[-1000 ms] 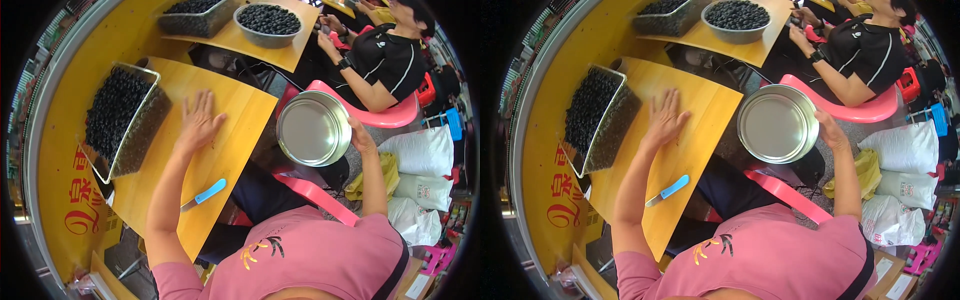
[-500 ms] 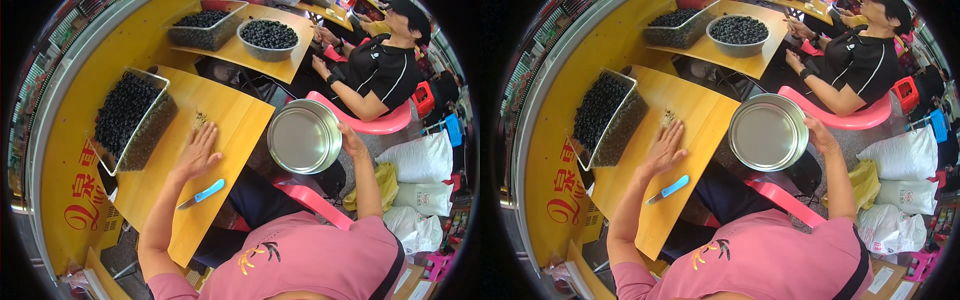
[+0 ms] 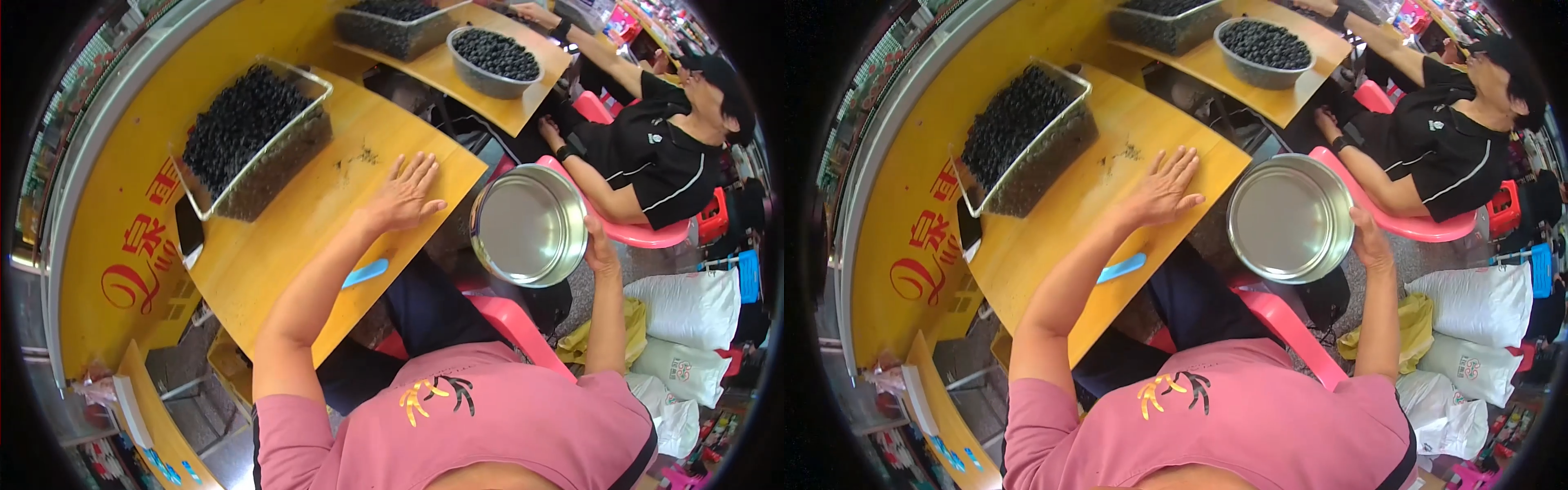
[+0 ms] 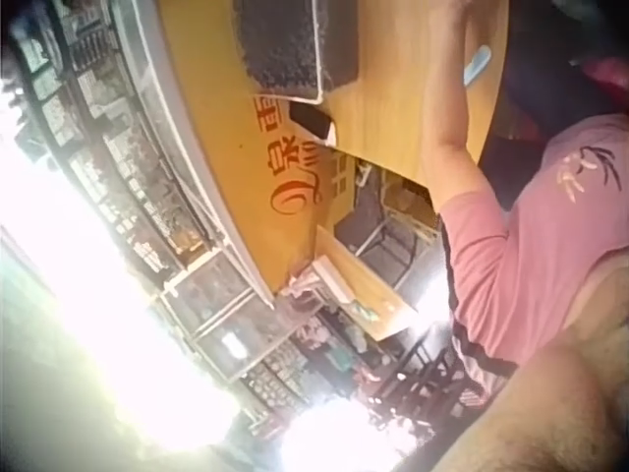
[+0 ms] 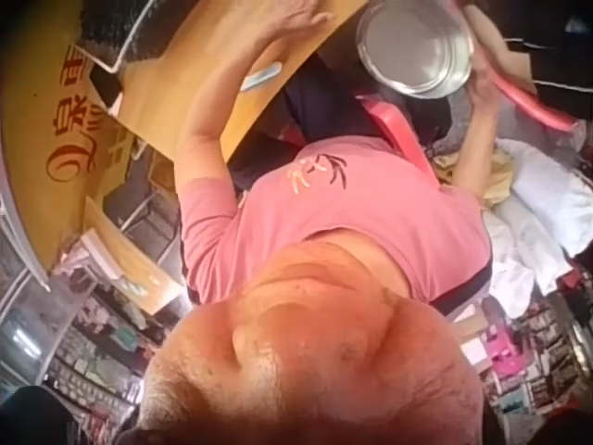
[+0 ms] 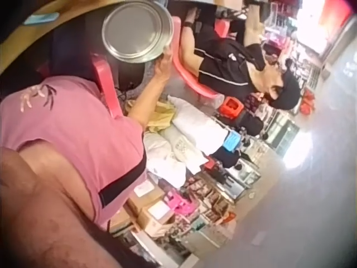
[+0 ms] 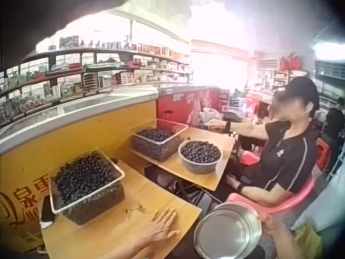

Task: Trim the stems of black berries using a small knife and sort them into containers.

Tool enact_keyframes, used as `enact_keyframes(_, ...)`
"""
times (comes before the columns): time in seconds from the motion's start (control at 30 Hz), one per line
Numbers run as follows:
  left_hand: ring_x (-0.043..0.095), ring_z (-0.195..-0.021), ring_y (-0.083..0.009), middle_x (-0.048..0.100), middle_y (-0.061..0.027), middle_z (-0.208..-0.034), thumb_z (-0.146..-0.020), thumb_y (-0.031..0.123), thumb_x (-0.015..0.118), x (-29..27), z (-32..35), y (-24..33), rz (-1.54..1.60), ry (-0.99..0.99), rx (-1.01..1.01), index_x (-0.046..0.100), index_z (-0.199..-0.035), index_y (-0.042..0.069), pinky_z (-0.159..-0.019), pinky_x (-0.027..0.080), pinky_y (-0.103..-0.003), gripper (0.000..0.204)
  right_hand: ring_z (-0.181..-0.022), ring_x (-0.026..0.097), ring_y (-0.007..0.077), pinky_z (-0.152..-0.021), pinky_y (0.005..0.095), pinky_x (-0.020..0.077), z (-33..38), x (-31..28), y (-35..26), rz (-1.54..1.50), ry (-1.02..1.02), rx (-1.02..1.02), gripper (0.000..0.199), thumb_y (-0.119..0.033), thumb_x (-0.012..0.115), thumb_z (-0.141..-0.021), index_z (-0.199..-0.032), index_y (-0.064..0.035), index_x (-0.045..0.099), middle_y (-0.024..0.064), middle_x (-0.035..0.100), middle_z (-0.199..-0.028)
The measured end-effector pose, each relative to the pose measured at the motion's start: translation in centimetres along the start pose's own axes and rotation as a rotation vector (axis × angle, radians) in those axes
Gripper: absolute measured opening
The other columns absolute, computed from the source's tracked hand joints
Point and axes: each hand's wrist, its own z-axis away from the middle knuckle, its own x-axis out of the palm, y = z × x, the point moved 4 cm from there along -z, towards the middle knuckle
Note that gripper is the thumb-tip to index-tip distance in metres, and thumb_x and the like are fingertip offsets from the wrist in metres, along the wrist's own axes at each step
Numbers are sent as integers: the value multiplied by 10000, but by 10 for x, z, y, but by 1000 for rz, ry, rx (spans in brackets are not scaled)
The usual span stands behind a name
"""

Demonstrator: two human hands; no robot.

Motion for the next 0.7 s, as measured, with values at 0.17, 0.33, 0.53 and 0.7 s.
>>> enact_keyframes(0.17,112,-1528,-295,189,-168,-1633,-988,601,348,6,-19,-30,-16,-2,-61,244,-1536,-16,-1238,42,-473,832,-1208,558,186,-1048,334,427,8,-3,-5,-11,-20,-44,649,-380,578,-931,-1416,34,459,108,577,-1338)
enact_keyframes(0.33,86,-1531,-300,173,-170,-1636,-999,569,349,-14,7,-71,-86,-3,-442,194,-1549,-20,-1232,31,-486,821,-1196,569,174,-1035,325,441,8,-9,-8,-27,-37,-65,636,-365,577,-935,-1421,25,453,107,594,-1313)
enact_keyframes(0.53,81,-1531,-302,174,-176,-1633,-995,607,308,-10,46,-43,-120,-67,-192,199,-1548,-20,-1233,2,-487,844,-1134,608,153,-960,301,493,-2,-4,-3,-22,-80,-42,649,-394,599,-921,-1412,9,468,93,615,-1279)
enact_keyframes(0.7,78,-1531,-301,185,-159,-1633,-1006,583,276,-18,51,-29,-136,-67,-51,236,-1541,-17,-1235,-25,-484,805,-1215,558,187,-1041,333,436,-9,-4,1,-2,-112,-26,716,-441,604,-911,-1437,17,442,113,576,-1347)
